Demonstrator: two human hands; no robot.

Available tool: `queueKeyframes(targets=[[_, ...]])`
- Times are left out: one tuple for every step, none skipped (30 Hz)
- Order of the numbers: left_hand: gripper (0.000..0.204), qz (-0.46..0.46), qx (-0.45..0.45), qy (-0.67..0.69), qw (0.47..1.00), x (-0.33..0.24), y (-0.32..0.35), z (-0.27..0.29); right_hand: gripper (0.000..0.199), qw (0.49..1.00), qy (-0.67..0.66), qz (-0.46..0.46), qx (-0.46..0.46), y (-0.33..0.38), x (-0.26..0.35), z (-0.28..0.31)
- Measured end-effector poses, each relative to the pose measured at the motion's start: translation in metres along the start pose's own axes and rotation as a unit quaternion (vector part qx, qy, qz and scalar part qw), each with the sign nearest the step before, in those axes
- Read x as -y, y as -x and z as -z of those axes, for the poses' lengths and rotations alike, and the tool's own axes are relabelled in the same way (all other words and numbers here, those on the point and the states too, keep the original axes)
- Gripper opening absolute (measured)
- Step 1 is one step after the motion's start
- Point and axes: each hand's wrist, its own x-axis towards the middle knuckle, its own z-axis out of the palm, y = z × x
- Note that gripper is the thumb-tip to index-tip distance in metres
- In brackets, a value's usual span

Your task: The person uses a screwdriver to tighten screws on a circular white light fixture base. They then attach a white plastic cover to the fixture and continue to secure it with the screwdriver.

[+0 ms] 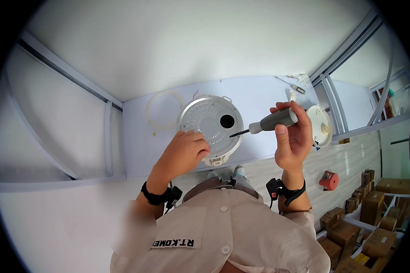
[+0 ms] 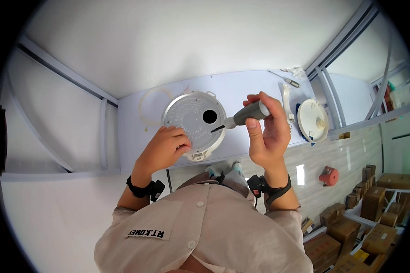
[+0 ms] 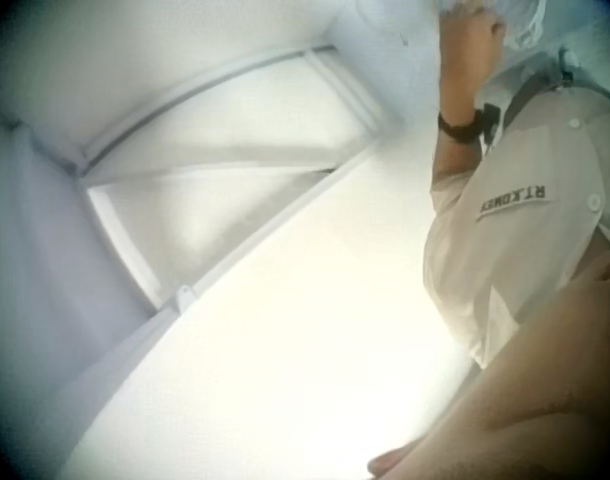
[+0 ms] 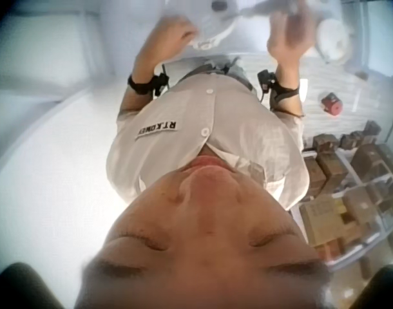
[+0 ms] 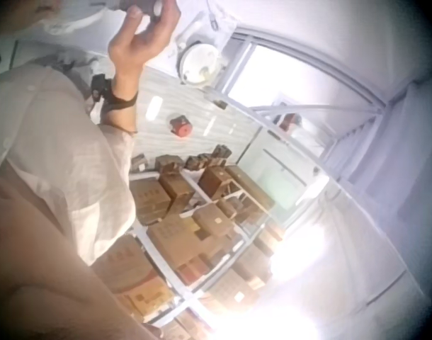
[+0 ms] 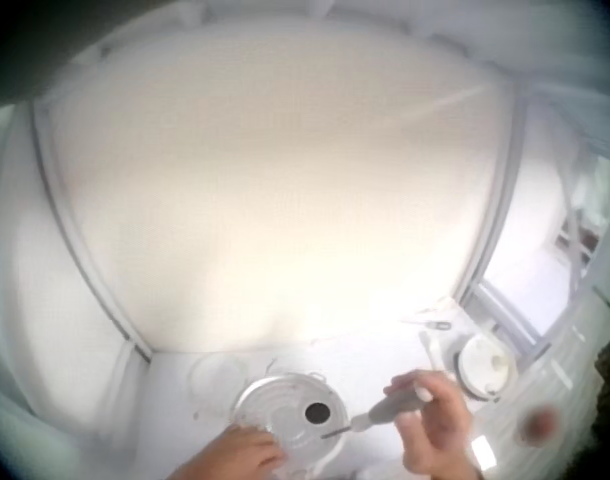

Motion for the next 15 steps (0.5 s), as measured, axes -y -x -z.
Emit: queueKeyframes(targets=[[0.003,0.006,0.003,-0.006,1.0,-0.001,-0.001,0.0,0.049,1.0,0.001,0.001,-0.004,0.001,-0.001,0.002],[0.003,0.011,0.007,-0.012,1.0,-0.002,-0.002,-0.001,0.049,1.0,0.001,0.001,-0.008,0.003,-0.002,0.003],[0.004,0.017,0.012,-0.018,1.0,-0.003,-0.001,-0.001,0.049,1.0,0.001,0.002,-0.013,0.004,-0.004,0.004],[0.004,0.023,0.017,-0.025,0.999,-0.004,-0.001,-0.001,0.049,1.0,0.001,0.001,-0.011,0.006,-0.003,0.004],[0.005,0.028,0.022,-0.031,0.999,-0.004,-0.001,-0.001,0.049,1.0,0.001,0.0,-0.01,0.007,-0.003,0.005],[0.005,0.024,0.006,-0.036,0.999,-0.004,0.0,-0.003,0.049,1.0,0.002,-0.003,-0.01,0.009,-0.002,0.005],[0.005,0.02,-0.01,-0.041,0.999,-0.003,0.0,-0.006,0.048,1.0,-0.002,-0.003,-0.013,0.01,-0.003,0.005],[0.006,0.016,-0.026,-0.045,0.999,-0.002,0.0,-0.009,0.048,1.0,0.001,-0.002,-0.015,0.011,-0.002,0.006],[0.006,0.012,-0.032,-0.049,0.998,-0.002,0.0,-0.011,0.048,1.0,0.005,-0.001,-0.016,0.012,-0.001,0.006],[0.006,0.009,-0.039,-0.053,0.998,-0.002,0.0,-0.014,0.048,1.0,0.008,0.0,-0.017,0.013,0.0,0.007],[0.006,0.006,-0.046,-0.057,0.997,-0.003,0.0,-0.014,0.047,1.0,0.007,0.003,-0.017,0.013,0.001,0.008],[0.006,0.004,-0.057,-0.051,0.997,-0.004,0.0,-0.014,0.047,1.0,0.006,0.003,-0.016,0.015,0.001,0.008],[0.005,0.002,-0.069,-0.046,0.997,-0.005,0.001,-0.012,0.047,1.0,0.004,0.004,-0.015,0.017,0.001,0.008],[0.005,0.0,-0.08,-0.04,0.996,-0.007,0.001,-0.01,0.047,1.0,0.006,0.009,-0.016,0.018,0.001,0.009],[0.005,-0.008,-0.099,-0.04,0.994,-0.008,0.002,-0.008,0.047,1.0,0.009,0.012,-0.016,0.019,0.002,0.01]])
